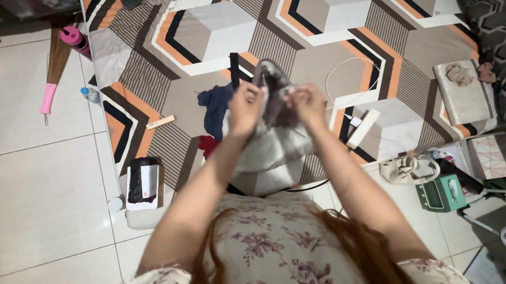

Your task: Organizing personal belongings including folding clothes, handling a handbag, and sorting small items on a shelf.

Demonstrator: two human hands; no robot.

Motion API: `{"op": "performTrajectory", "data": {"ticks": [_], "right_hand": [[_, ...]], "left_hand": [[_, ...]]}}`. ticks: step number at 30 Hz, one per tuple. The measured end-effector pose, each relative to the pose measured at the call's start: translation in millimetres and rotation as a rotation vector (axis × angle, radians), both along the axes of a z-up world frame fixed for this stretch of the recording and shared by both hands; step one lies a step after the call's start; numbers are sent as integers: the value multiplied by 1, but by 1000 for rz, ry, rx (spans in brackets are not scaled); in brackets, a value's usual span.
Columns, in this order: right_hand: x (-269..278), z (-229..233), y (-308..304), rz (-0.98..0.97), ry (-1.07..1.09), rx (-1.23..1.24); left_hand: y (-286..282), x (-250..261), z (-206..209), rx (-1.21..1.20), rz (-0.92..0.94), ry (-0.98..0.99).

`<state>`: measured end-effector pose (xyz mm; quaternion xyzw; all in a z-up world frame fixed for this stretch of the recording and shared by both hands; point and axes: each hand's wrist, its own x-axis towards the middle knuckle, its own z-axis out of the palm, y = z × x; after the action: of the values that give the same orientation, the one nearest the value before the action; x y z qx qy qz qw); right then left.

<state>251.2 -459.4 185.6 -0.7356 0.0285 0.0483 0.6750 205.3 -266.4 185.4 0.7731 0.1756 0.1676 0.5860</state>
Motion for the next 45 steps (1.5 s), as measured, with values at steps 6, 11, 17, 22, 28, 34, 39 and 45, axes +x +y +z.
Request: {"op": "performTrajectory", "data": {"ticks": [6,11,17,22,28,34,39,45], "right_hand": [[-39,-44,9,95,-134,195],[-63,19,13,207,-81,154],[-73,54,-4,405,-153,-66],[-56,92,-31,534,-30,-264],[-40,144,-48,699,-136,-156],[16,144,-77,151,-274,-252],[81,165,-115,-40,-521,25],[72,243,-110,18,-701,200]], "left_hand": [[-34,-36,-5,-417,-227,-187],[-16,-41,0,-470,-395,-139],[13,-42,16,-832,-688,-22],[36,-77,116,86,-635,-134],[39,-51,53,468,-649,-321],[77,7,88,345,-471,-202],[63,82,154,286,-281,-691],[32,93,204,133,-390,-790]]}}
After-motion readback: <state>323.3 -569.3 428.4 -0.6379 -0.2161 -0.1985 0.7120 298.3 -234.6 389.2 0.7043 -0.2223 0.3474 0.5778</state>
